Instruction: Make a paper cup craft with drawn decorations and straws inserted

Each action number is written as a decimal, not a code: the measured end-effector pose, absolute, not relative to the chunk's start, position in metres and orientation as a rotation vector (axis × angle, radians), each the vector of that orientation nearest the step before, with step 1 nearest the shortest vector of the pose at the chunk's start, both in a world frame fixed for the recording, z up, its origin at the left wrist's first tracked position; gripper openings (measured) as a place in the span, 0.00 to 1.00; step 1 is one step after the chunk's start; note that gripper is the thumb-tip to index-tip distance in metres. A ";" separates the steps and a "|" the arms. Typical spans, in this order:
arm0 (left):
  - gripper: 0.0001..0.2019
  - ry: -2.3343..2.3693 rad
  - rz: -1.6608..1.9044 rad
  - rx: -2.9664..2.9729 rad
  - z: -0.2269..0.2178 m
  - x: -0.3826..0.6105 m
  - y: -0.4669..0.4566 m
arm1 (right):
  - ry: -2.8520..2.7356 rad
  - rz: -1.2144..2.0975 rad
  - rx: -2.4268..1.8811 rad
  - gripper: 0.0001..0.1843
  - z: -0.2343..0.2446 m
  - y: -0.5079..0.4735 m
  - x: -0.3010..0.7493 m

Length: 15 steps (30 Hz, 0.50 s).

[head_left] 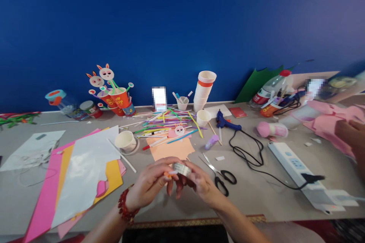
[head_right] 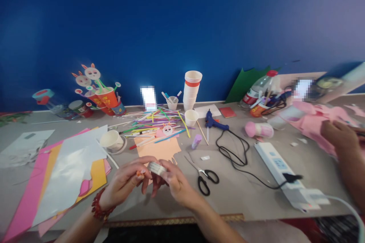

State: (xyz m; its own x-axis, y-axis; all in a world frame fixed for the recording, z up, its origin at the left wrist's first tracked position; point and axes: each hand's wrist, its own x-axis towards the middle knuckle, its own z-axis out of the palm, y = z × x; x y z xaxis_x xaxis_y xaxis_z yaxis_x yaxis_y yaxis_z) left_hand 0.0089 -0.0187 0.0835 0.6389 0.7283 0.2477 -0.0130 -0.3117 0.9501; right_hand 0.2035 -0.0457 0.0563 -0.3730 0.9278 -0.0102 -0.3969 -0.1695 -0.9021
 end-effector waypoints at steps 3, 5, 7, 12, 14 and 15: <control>0.13 0.579 0.832 1.746 0.085 0.010 -0.019 | -1.088 1.782 -0.669 0.20 0.056 -0.045 0.200; 0.13 0.578 0.842 1.768 0.085 0.011 -0.019 | -1.063 1.778 -0.660 0.19 0.055 -0.045 0.198; 0.13 0.572 0.854 1.791 0.086 0.012 -0.019 | -1.037 1.766 -0.669 0.18 0.054 -0.045 0.197; 0.12 0.559 0.869 1.835 0.085 0.013 -0.018 | -1.030 1.740 -0.717 0.19 0.053 -0.047 0.197; 0.12 0.559 0.871 1.850 0.085 0.013 -0.018 | -1.020 1.736 -0.738 0.20 0.053 -0.047 0.196; 0.12 0.558 0.867 1.848 0.085 0.013 -0.019 | -1.008 1.736 -0.748 0.20 0.053 -0.047 0.196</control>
